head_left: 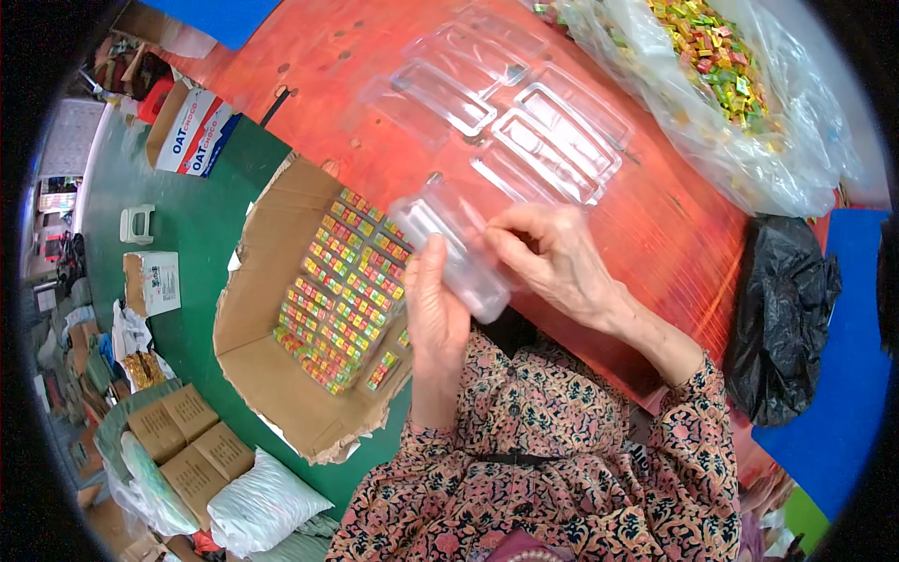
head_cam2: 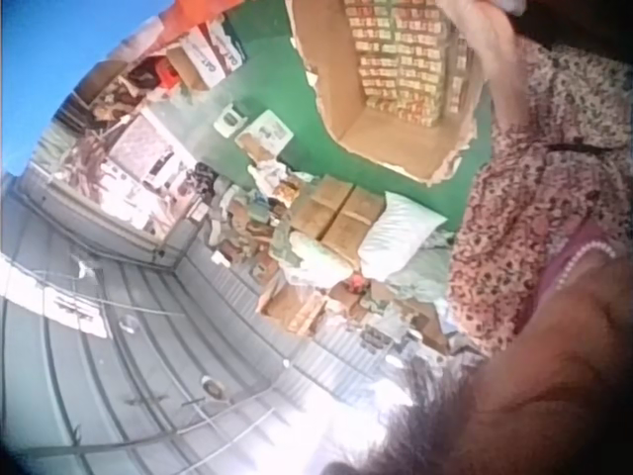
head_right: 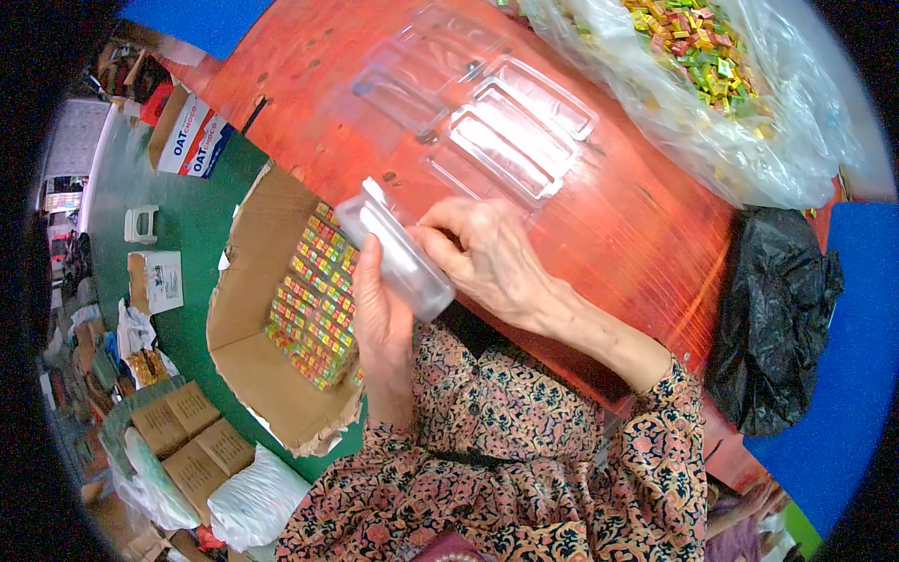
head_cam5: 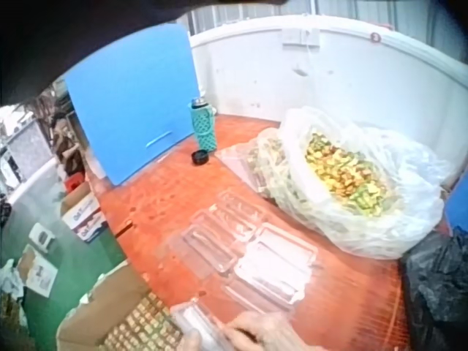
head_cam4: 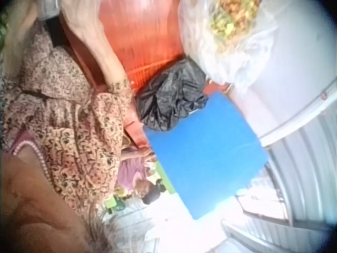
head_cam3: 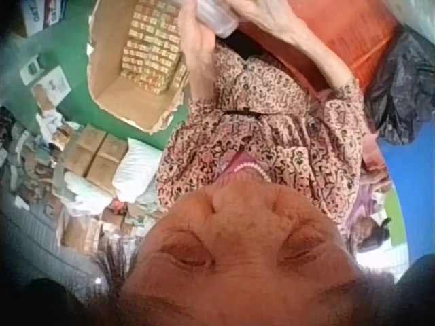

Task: Packing small colorful boxes into a cardboard shipping carton.

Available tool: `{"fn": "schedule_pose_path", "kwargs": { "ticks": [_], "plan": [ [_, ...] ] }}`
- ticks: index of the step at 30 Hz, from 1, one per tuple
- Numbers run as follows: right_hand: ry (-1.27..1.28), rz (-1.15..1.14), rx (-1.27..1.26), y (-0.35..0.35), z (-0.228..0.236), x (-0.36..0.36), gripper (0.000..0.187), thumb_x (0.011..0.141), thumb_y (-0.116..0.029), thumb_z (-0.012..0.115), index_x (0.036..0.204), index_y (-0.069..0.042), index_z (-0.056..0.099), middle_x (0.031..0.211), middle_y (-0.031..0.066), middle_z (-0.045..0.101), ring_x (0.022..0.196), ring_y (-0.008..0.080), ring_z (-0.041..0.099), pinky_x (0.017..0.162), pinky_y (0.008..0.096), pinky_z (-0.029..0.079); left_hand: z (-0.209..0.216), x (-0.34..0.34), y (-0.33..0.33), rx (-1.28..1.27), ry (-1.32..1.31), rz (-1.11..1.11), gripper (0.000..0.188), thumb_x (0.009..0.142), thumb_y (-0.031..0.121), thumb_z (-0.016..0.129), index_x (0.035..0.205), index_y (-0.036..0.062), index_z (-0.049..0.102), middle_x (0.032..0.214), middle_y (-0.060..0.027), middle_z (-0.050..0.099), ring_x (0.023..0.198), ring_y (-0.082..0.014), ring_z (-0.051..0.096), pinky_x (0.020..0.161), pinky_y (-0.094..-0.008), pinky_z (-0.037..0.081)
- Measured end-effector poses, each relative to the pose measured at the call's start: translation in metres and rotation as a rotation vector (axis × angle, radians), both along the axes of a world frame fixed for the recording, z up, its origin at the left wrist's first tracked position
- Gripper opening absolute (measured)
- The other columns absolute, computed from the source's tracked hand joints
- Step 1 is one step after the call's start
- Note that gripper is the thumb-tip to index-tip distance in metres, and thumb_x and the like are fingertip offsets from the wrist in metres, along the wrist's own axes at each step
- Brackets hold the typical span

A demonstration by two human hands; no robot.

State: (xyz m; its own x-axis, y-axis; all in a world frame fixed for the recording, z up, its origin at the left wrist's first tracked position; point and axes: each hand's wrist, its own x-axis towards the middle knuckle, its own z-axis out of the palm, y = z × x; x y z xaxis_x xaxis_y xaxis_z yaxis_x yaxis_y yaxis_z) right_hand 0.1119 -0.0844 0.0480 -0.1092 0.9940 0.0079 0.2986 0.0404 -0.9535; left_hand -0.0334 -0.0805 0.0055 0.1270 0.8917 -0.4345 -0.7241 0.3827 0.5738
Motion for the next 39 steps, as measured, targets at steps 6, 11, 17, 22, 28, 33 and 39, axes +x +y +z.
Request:
{"fn": "schedule_pose_path", "kwargs": {
  "ticks": [6,11,17,22,28,33,39],
  "plan": [
    [-0.781,-0.052,0.427,0.004,-0.022,-0.018,0.009,0.071,-0.005,0.057,0.067,-0.001,0.050,0.062,0.0112,0.049,0.059,0.0241,0.057,0.047,0.0331,0.047,0.005,-0.022,0.002,0.027,0.047,0.047,0.042,0.083,0.025,0.059,0.112,-0.0021,0.046,0.095,-0.0133,0.056,0.087,-0.0253,0.057,0.078,-0.0436,0.051],
    [-0.978,0.018,0.370,0.007,-0.041,-0.022,0.013,0.074,-0.010,0.057,0.068,-0.001,0.050,0.070,0.0116,0.050,0.065,0.0242,0.057,0.049,0.0311,0.048,0.012,-0.021,-0.004,0.023,0.116,0.092,0.045,0.084,0.027,0.058,0.115,-0.0023,0.044,0.096,-0.0139,0.054,0.089,-0.0246,0.056,0.078,-0.0428,0.051],
    [-0.615,-0.067,0.341,-0.007,-0.015,-0.009,0.017,0.075,-0.016,0.060,0.075,0.000,0.054,0.070,0.0123,0.051,0.065,0.0250,0.056,0.050,0.0334,0.046,0.016,-0.018,-0.008,0.031,0.082,0.064,0.044,0.084,0.026,0.057,0.116,-0.0015,0.043,0.099,-0.0130,0.054,0.092,-0.0233,0.055,0.081,-0.0400,0.048],
    [-0.043,0.094,0.132,-0.038,0.013,0.000,0.025,0.073,-0.024,0.064,0.079,0.000,0.057,0.075,0.0158,0.056,0.072,0.0328,0.057,0.059,0.0381,0.045,0.035,0.016,-0.025,0.174,0.048,-0.151,0.047,0.084,0.023,0.057,0.120,-0.0005,0.039,0.105,-0.0117,0.053,0.095,-0.0195,0.053,0.086,-0.0326,0.044],
    [0.358,-0.053,-0.180,-0.064,0.014,0.035,0.018,0.074,-0.012,0.061,0.079,0.005,0.061,0.067,0.0151,0.060,0.061,0.0185,0.059,0.056,0.0312,0.046,0.037,0.047,-0.039,0.175,0.029,-0.271,0.049,0.081,0.020,0.061,0.119,-0.0011,0.039,0.102,-0.0106,0.055,0.095,-0.0180,0.053,0.085,-0.0318,0.044],
    [0.074,-0.169,-0.035,-0.079,0.021,0.078,0.008,0.078,-0.005,0.058,0.080,0.003,0.060,0.067,0.0039,0.057,0.059,0.0093,0.051,0.053,0.0236,0.041,0.028,0.071,-0.041,0.063,0.036,-0.343,0.043,0.081,0.020,0.063,0.113,-0.0007,0.045,0.099,-0.0121,0.057,0.091,-0.0206,0.056,0.081,-0.0361,0.048],
    [-1.243,-0.436,0.407,-0.064,-0.019,0.146,0.005,0.072,-0.005,0.057,0.076,-0.004,0.053,0.072,0.0080,0.049,0.066,0.0231,0.055,0.050,0.0317,0.045,0.025,0.077,-0.045,0.035,-0.009,-0.410,0.045,0.083,0.024,0.059,0.117,-0.0011,0.043,0.097,-0.0128,0.057,0.091,-0.0241,0.057,0.084,-0.0415,0.048]
  ]
}}
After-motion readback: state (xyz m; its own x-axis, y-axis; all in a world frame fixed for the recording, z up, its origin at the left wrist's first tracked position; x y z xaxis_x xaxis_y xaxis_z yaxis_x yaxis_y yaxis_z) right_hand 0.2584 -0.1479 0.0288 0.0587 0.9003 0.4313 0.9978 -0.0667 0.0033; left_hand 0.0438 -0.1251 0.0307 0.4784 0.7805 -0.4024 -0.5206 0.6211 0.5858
